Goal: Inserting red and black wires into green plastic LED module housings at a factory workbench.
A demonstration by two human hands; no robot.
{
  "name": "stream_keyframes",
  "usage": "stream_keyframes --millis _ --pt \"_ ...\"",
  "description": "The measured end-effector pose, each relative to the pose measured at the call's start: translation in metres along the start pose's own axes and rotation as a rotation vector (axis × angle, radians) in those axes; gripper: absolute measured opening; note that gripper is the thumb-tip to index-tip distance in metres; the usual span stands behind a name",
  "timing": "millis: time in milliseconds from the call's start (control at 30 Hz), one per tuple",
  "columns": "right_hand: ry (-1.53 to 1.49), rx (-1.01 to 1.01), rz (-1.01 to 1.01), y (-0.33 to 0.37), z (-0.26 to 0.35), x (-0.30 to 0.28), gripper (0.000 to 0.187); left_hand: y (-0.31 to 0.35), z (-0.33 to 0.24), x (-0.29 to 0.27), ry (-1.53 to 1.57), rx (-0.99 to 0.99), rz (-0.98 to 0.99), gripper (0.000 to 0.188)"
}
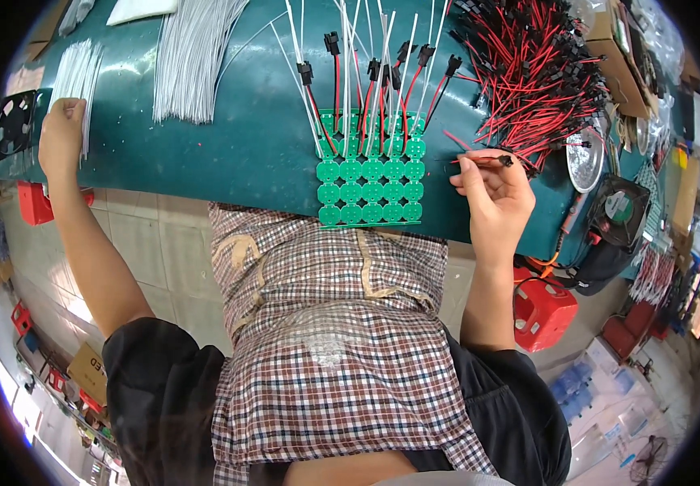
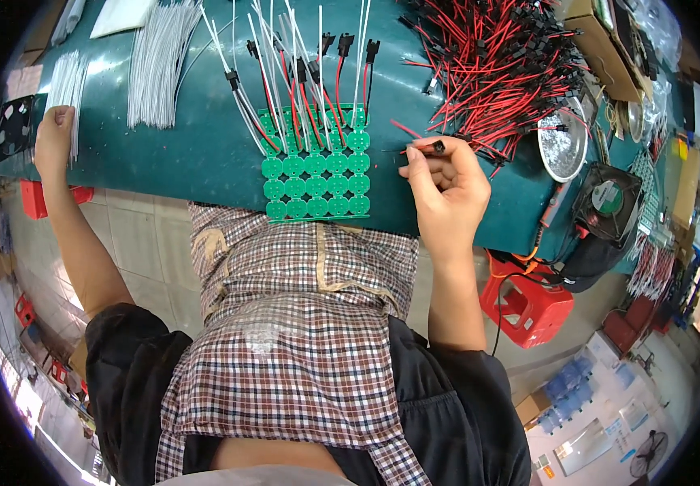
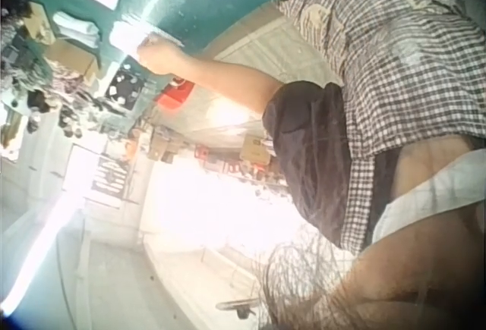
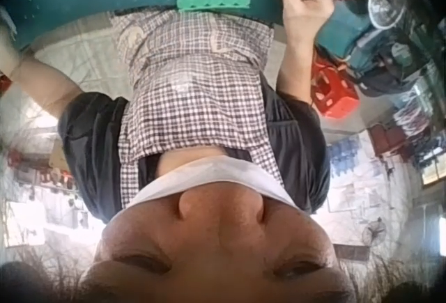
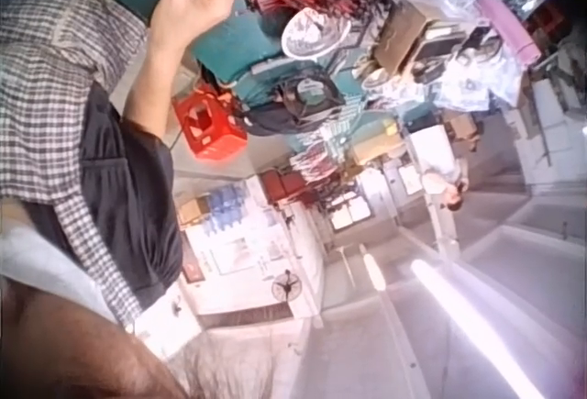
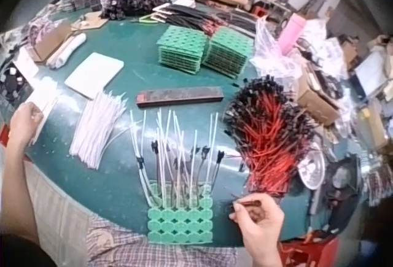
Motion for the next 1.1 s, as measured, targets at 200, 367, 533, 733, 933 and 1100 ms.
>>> stream_keyframes --millis 200,367,533,733,933,1100 --pt "0.029 -0.005 -0.021 0.001 -0.002 -0.001 0.008 -0.021 0.024 0.044 0.12 0.007 0.174 0.04" --pt "-0.125 0.004 0.0 0.003 0.004 0.011 0.011 -0.028 0.031 0.063 0.369 0.051 0.231 0.043" --pt "-0.142 0.011 0.002 0.003 -0.005 0.025 0.012 -0.027 0.031 0.058 0.331 0.057 0.202 0.041" --pt "-0.104 0.008 -0.018 0.002 -0.006 0.025 0.013 -0.012 0.007 0.023 0.147 -0.023 0.132 0.039" --pt "-0.101 0.005 -0.019 0.003 -0.005 0.027 0.013 0.022 -0.054 -0.019 0.629 0.044 0.159 0.034" --pt "-0.078 0.004 -0.033 0.005 -0.006 0.024 0.014 0.061 -0.138 -0.032 0.767 0.171 0.46 0.031"
Point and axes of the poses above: each hand's wrist, its own y-axis away from the middle knuckle, its own x-axis out of the palm, z = x × y, the point moved 8 cm from there along -y, towards the middle knuckle, and after that the axes turned 11 degrees about -y, right-handed, at the moved point
